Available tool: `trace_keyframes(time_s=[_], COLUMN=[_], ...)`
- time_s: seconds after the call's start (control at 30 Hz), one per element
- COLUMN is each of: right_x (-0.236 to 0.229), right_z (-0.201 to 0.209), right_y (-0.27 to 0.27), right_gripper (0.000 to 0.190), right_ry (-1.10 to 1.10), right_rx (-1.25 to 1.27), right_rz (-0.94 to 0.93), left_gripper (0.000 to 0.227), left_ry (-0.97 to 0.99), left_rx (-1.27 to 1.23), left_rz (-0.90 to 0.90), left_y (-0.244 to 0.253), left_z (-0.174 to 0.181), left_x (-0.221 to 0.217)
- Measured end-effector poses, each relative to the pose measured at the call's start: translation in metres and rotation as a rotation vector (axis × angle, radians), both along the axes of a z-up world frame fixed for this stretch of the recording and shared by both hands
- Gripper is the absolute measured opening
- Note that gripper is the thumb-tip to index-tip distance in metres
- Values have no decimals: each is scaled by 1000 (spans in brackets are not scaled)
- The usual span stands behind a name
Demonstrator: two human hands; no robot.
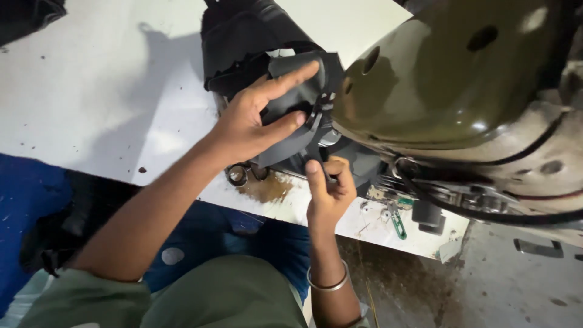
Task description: The person uses a sewing machine to stitch black shoe uppers. They repeatedly pick up a shoe part, align it under the machine's needle, and guide it through the sewing process. After each stitch, the person removes the shoe part and places it on a pile to the left.
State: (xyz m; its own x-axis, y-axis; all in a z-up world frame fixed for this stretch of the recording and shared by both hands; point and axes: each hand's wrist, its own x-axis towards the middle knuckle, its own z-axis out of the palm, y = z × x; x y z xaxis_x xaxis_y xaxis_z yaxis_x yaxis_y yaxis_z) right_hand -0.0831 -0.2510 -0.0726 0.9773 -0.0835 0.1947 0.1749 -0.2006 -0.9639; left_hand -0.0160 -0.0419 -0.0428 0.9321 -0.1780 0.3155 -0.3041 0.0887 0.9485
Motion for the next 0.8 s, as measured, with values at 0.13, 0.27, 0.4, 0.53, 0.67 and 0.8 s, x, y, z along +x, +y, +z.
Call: trace_keyframes(time_s=[0.13, 0.27, 0.4, 0.53, 0.67, 0.8], right_x=[9, 22, 39, 53, 68, 90], right_z=[7, 14, 28, 51, 57, 15], right_y=[2, -4, -3, -1, -6, -46], right_gripper=[25, 24, 23, 31, 39, 49], right_ry=[134, 184, 123, 122, 194, -36], right_rx=[149, 226, 163, 126, 18, -680], right_rz=[-73, -71, -82, 38, 115, 180], left_gripper=[60, 62, 62, 57, 53, 53], left_ry=[32, 41, 49, -10, -20, -24], left_rx=[-22, -46, -38, -62, -41, 46], left_rz=[87, 224, 332, 465, 568, 637], left_y=[-8, -22, -38, -51, -57, -63], left_z=[4, 5, 3, -2, -2, -1], left_x=[-2, -7, -11, -9, -4, 1])
